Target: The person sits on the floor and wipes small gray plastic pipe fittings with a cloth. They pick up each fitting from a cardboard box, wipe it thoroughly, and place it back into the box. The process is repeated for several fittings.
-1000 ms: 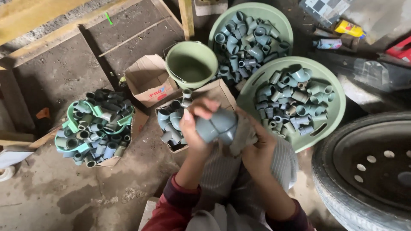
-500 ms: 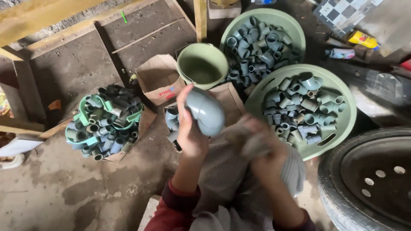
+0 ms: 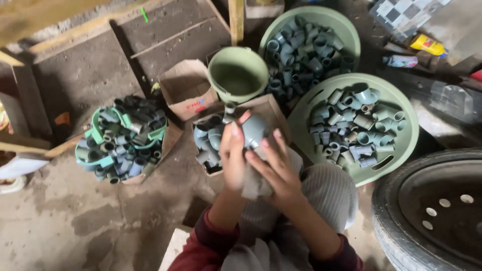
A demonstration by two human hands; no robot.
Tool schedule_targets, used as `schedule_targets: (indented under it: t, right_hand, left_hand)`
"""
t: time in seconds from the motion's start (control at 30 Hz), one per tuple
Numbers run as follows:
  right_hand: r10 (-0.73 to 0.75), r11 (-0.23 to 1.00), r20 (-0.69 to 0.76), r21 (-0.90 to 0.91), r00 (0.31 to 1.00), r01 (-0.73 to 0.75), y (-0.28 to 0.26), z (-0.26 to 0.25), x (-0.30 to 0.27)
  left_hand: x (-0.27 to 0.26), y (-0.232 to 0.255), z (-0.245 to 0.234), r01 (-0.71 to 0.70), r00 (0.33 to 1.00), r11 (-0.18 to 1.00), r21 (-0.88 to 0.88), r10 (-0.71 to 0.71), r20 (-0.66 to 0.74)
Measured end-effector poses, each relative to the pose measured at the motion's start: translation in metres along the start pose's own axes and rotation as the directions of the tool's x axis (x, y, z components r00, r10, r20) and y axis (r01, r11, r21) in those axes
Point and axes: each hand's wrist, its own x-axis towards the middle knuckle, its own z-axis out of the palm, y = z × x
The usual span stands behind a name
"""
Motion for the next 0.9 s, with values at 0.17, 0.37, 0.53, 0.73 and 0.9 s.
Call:
schedule_targets:
  t: [0.17,0.37,0.53,0.73,0.9]
  right_hand:
    - [0.06,0.996,-0.165,0.074,0.984,-0.048,0.042,0.027,-0.098]
    - [0.316,0.885,-0.257,0.426,0.913,-0.187,0.007,-0.003,-0.002]
    - [0.34,0.844,-0.282,0.513,0.897,-0.158,0.007,0.01,0.016]
    - [0.404,0.903,-0.297,0.282,0.865,-0.325,-0.018,0.016,-0.003]
    - [0.508,0.843,-0.02,0.215,0.861,-0.492,0.004,0.029,-0.028]
  left_hand:
    - [-0.004,0.011,0.021,0.337,0.924,0.877,-0.342,-0.379,-0.062]
    - [-0.009,-0.04,-0.004,0.296,0.955,0.78,-0.551,-0.248,0.163]
    - [-0.01,-0.032,-0.007,0.183,0.981,0.855,-0.485,-0.193,0.03]
    - [-0.015,-0.008,0.005,0.142,0.976,0.773,-0.618,-0.215,-0.045]
    - [0.024,-0.011,0.007,0.205,0.866,0.915,-0.348,-0.335,-0.371]
